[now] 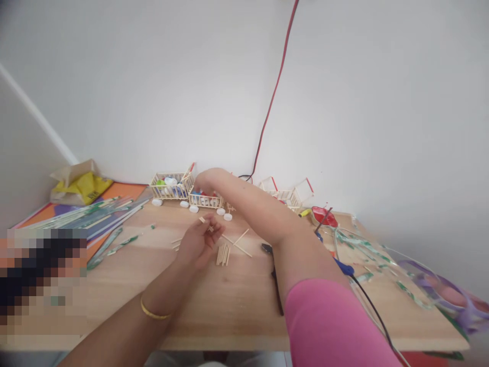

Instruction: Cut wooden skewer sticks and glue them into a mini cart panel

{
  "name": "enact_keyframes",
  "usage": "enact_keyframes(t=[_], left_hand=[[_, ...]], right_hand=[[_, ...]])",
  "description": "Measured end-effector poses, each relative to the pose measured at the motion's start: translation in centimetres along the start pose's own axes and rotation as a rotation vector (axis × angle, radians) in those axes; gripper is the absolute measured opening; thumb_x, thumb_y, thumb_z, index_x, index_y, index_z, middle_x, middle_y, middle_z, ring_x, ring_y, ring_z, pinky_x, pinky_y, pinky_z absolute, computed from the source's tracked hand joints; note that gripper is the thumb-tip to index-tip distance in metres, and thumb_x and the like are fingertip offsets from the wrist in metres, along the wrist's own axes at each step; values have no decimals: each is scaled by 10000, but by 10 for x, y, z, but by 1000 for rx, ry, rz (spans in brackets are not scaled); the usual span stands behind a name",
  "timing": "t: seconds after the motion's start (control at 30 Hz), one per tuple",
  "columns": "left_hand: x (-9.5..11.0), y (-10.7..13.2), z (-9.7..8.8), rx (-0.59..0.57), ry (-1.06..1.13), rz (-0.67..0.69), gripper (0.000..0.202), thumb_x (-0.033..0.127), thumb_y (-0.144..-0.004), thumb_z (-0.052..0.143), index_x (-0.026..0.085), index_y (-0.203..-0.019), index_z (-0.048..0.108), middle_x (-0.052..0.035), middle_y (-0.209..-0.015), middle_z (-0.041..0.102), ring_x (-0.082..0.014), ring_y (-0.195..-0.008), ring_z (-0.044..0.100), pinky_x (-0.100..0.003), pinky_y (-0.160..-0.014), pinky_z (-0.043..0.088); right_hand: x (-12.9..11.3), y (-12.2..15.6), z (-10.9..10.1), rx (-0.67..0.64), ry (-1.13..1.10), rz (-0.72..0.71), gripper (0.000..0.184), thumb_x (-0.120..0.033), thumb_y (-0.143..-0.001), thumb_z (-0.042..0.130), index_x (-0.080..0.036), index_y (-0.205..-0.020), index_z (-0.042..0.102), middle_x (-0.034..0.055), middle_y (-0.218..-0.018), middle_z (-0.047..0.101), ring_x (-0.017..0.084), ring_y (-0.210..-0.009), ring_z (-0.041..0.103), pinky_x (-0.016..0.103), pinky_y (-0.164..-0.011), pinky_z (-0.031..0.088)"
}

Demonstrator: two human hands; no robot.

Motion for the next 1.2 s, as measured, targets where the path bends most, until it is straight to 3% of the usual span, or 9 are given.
enact_keyframes(t=[0.23,0.47,0.77,1.0,1.2], left_hand=[[2,-6,-6,-18,-113,-43,133,137,-825,535,172,-952,550,-44,-806,660,-137,-706,666,-224,-600,533],[-6,-3,-6,-34,-163,-101,102,161,-844,521,148,-939,555,-43,-742,643,-116,-602,644,-222,-559,531],[-7,-5,-6,-48,-186,-108,76,153,-841,524,131,-907,557,-45,-709,630,-106,-564,625,-216,-538,531],[-7,-3,-4,-43,-194,-123,85,152,-858,496,129,-919,550,-43,-698,628,-100,-551,618,-214,-533,532],[-7,-4,-4,-34,-194,-125,82,151,-840,528,126,-910,562,-44,-692,630,-100,-542,613,-214,-525,532]], right_hand=[[8,-2,14,50,-52,-48,594,-128,-675,640,-346,-1219,541,-3,-1086,656,151,-840,611,216,-678,411],[8,-1,14,133,-47,-108,360,-112,-678,622,-213,-1019,674,22,-944,689,130,-783,590,200,-658,370],[21,1,17,243,-101,-81,302,-168,-676,645,-184,-975,683,46,-882,693,126,-704,584,205,-590,356],[29,19,7,388,-205,-124,164,-124,-675,600,-135,-805,699,35,-730,681,104,-617,542,206,-571,352],[35,43,-7,516,-315,-135,157,-126,-680,592,-126,-807,684,17,-712,660,93,-621,527,205,-586,356]])
Point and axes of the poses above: each hand's wrist, its own y-axis away from the middle knuckle, its own z-axis out of the palm, x = y × z, the point moved 2 cm from there along -y, towards the middle knuckle
